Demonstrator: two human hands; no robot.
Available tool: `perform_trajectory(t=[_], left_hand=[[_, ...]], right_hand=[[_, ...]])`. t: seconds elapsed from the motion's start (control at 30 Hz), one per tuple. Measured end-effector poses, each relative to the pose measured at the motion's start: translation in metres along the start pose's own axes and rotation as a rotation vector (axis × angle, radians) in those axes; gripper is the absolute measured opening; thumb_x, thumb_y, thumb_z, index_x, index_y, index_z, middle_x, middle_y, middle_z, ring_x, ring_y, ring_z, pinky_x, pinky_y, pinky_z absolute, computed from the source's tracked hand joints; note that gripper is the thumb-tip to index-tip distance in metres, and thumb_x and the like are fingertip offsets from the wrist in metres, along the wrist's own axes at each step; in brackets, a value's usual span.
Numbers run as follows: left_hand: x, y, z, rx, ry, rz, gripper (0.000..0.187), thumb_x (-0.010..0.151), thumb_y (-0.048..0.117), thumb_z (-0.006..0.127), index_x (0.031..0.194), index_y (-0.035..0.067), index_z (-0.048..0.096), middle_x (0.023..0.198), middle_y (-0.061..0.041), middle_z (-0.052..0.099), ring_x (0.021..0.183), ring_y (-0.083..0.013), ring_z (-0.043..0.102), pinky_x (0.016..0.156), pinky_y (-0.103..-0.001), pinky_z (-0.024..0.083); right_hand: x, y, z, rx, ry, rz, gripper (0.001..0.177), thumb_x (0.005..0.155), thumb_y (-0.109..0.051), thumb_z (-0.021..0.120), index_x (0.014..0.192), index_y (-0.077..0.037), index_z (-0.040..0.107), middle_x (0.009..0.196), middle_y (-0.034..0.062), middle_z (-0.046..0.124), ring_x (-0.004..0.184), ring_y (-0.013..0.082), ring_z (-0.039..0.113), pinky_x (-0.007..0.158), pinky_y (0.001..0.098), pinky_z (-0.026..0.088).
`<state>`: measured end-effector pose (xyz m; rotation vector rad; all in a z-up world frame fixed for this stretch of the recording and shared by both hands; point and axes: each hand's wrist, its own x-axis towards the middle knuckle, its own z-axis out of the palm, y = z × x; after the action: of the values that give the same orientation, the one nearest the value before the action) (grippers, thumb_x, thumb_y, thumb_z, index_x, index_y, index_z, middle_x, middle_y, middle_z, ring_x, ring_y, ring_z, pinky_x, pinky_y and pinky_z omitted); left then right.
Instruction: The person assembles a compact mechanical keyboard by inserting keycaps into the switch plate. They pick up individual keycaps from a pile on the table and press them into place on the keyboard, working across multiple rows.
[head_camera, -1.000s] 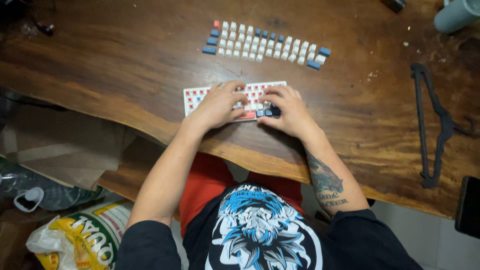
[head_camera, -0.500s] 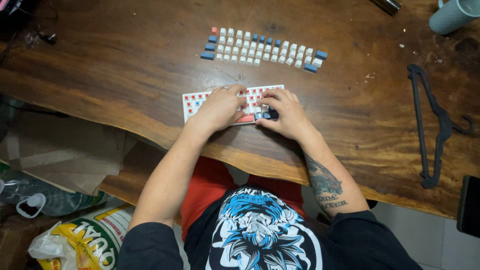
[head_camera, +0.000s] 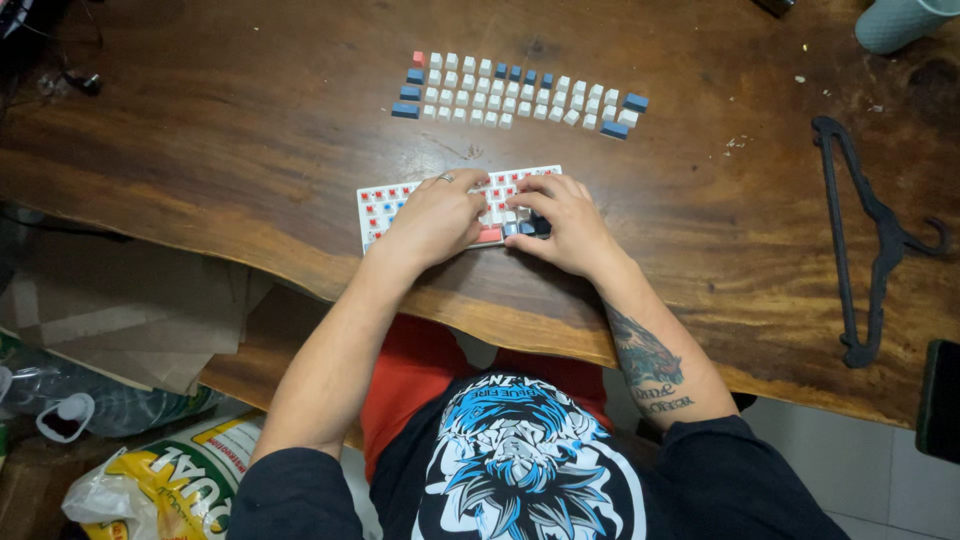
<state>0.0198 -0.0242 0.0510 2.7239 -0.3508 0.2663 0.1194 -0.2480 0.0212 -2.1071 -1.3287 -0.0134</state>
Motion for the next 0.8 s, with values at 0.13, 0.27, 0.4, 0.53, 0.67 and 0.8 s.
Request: perform_trajectory(t=[0.13, 0.27, 0.4, 0.53, 0.67, 0.8], left_hand=[[0.006, -0.001, 0.001, 0.060, -0.059, -0.010, 0.020, 0.076, 0.013, 0.070, 0.091, 0.003, 0.078, 0.127, -0.015, 0.066, 0.117, -0.0334, 0.063, 0.098, -0.049, 0.049], [0.008, -0.004, 0.009, 0.072, -0.049, 0.009, 0.024, 0.074, 0.019, 0.075, 0.091, 0.002, 0.077, 0.127, -0.016, 0.066, 0.119, -0.0345, 0.062, 0.097, -0.048, 0.050], [0.001, -0.013, 0.011, -0.117, -0.062, -0.056, 0.025, 0.081, 0.023, 0.075, 0.097, 0.004, 0.073, 0.141, -0.015, 0.062, 0.122, -0.0344, 0.061, 0.105, -0.048, 0.048], [-0.021, -0.019, 0.004, -0.060, 0.092, -0.002, 0.068, 0.072, 0.042, 0.086, 0.126, 0.007, 0.063, 0.144, -0.021, 0.055, 0.132, -0.0409, 0.051, 0.112, -0.060, 0.033], [-0.031, -0.018, 0.002, 0.050, 0.059, -0.088, 0.109, 0.058, 0.055, 0.091, 0.146, 0.007, 0.048, 0.142, -0.020, 0.054, 0.131, -0.0426, 0.050, 0.113, -0.059, 0.032], [-0.024, -0.012, 0.008, 0.040, -0.009, -0.132, 0.110, 0.058, 0.056, 0.093, 0.146, 0.010, 0.047, 0.139, -0.018, 0.056, 0.128, -0.0401, 0.053, 0.113, -0.057, 0.033]], right_hand=[[0.000, 0.001, 0.000, -0.007, 0.011, -0.013, 0.049, 0.076, -0.037, 0.087, 0.119, -0.015, 0.074, 0.134, 0.0085, 0.063, 0.128, 0.0340, 0.053, 0.107, 0.0480, 0.042], [-0.001, 0.001, 0.000, 0.005, 0.012, -0.018, 0.049, 0.076, -0.035, 0.087, 0.118, -0.015, 0.074, 0.134, 0.0083, 0.063, 0.128, 0.0339, 0.054, 0.107, 0.0477, 0.043], [0.001, 0.001, -0.003, 0.002, -0.004, -0.024, 0.051, 0.074, -0.033, 0.088, 0.119, -0.015, 0.073, 0.134, 0.0089, 0.063, 0.127, 0.0339, 0.054, 0.107, 0.0483, 0.043], [0.000, 0.001, -0.007, 0.006, -0.033, -0.009, 0.055, 0.073, -0.032, 0.089, 0.122, -0.016, 0.072, 0.133, 0.0093, 0.062, 0.126, 0.0336, 0.054, 0.106, 0.0479, 0.043], [0.001, 0.003, -0.013, -0.004, -0.062, -0.006, 0.056, 0.071, -0.032, 0.090, 0.122, -0.015, 0.071, 0.134, 0.0088, 0.063, 0.127, 0.0334, 0.054, 0.106, 0.0480, 0.043], [-0.005, 0.002, -0.022, 0.010, -0.099, 0.032, 0.055, 0.071, -0.034, 0.089, 0.120, -0.016, 0.073, 0.132, 0.0086, 0.064, 0.125, 0.0332, 0.054, 0.106, 0.0471, 0.042]])
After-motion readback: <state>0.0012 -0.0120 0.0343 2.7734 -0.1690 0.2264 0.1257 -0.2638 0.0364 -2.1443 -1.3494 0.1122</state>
